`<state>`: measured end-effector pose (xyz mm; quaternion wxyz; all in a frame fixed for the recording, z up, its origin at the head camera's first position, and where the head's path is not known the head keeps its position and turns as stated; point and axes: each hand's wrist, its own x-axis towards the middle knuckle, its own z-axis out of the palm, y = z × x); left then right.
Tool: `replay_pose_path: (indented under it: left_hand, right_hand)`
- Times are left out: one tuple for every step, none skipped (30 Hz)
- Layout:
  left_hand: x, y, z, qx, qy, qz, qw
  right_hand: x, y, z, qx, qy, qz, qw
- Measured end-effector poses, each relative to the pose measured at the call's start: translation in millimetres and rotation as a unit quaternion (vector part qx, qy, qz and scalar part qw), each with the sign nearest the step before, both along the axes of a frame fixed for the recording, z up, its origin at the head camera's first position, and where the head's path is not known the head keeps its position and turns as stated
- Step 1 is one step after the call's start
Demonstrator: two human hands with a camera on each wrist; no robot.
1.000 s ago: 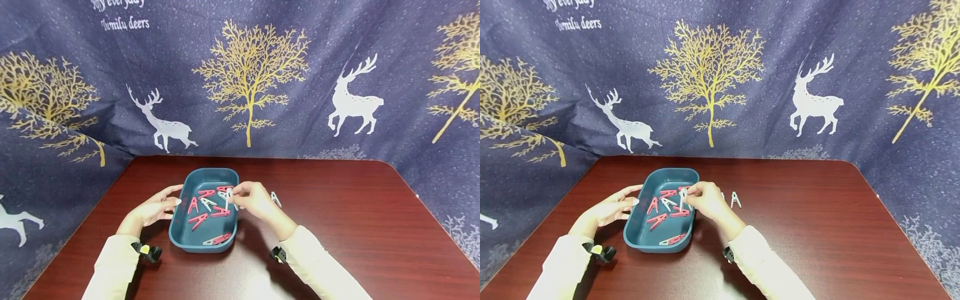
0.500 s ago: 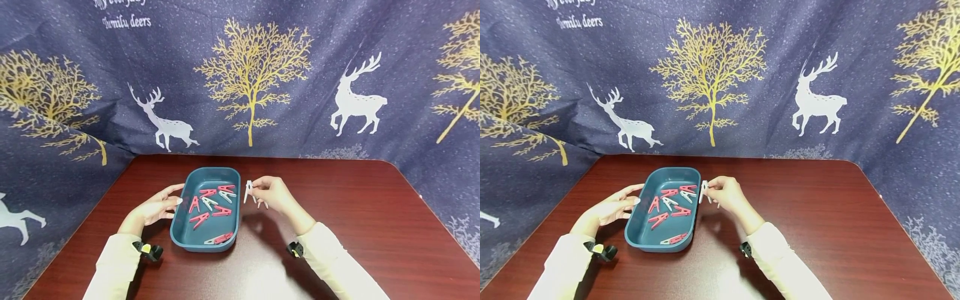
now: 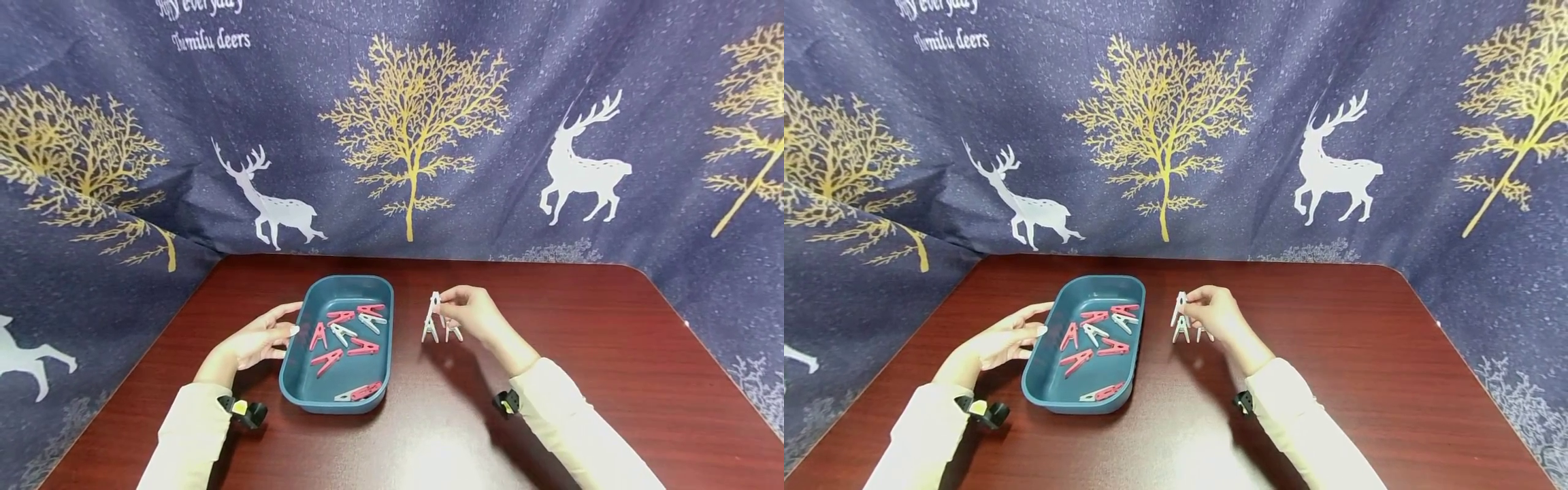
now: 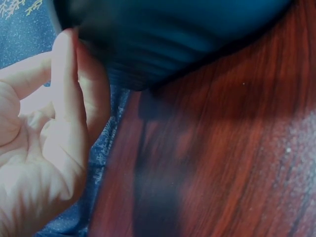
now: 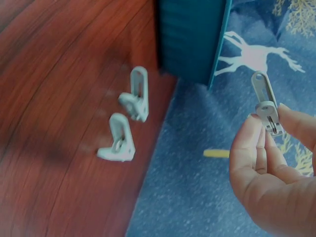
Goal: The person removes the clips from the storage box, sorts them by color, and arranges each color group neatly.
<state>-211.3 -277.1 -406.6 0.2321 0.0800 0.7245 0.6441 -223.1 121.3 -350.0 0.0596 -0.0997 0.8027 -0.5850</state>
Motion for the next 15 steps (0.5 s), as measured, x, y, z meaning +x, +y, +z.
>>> replay_pose_path:
  left_hand:
    - [0.0,0,-0.1,0.002,0.0,0.0,1.0]
    - [0.0,0,-0.1,0.003,0.001,-0.001,1.0]
    - [-0.3,0,-0.5,0.005,0.001,-0.001,1.0]
    - [-0.7,1,-0.8,0.006,0.001,-0.001,1.0]
    - [-0.9,1,-1.0,0.008,0.001,-0.001,1.0]
    - [-1.2,1,-1.3,0.009,0.0,-0.001,1.0]
    - [-1.3,2,-1.6,0.009,-0.001,0.0,1.0]
    - [-1.4,2,-1.8,0.007,-0.002,0.0,1.0]
    - [-1.2,2,-1.9,0.006,-0.003,0.0,1.0]
    - [-0.8,2,-1.7,0.005,-0.003,0.0,1.0]
    - [-0.4,2,-1.6,0.005,-0.002,0.0,1.0]
    - [0.2,1,-1.3,0.003,-0.001,0.002,1.0]
    - [0.7,1,-1.0,0.002,0.0,0.003,1.0]
    - [1.1,1,-0.9,0.003,0.0,0.004,1.0]
    - [1.7,1,-0.5,0.004,0.001,0.004,1.0]
  right_hand:
    - [-1.0,3,-0.4,-0.001,0.0,0.0,1.0]
    - [-1.7,5,-0.5,-0.001,-0.001,-0.001,1.0]
    - [-2.5,8,-1.0,-0.001,-0.004,-0.004,1.0]
    - [-3.3,10,-1.6,0.0,-0.005,-0.006,1.0]
    - [-4.0,13,-2.3,0.001,-0.008,-0.007,1.0]
    - [-4.7,16,-3.4,0.002,-0.01,-0.008,1.0]
    - [-5.3,19,-4.4,0.003,-0.013,-0.01,1.0]
    - [-5.7,21,-5.4,0.005,-0.016,-0.013,1.0]
    - [-6.5,24,-6.6,0.005,-0.02,-0.015,1.0]
    - [-6.9,26,-7.4,0.004,-0.022,-0.016,1.0]
    - [-7.2,28,-8.0,0.001,-0.024,-0.016,1.0]
    - [-7.5,30,-8.5,-0.002,-0.022,-0.013,1.0]
    - [-7.7,32,-8.9,-0.007,-0.021,-0.012,1.0]
    - [-7.7,34,-9.3,-0.012,-0.02,-0.011,1.0]
    - [-8.0,35,-9.8,-0.018,-0.017,-0.008,1.0]
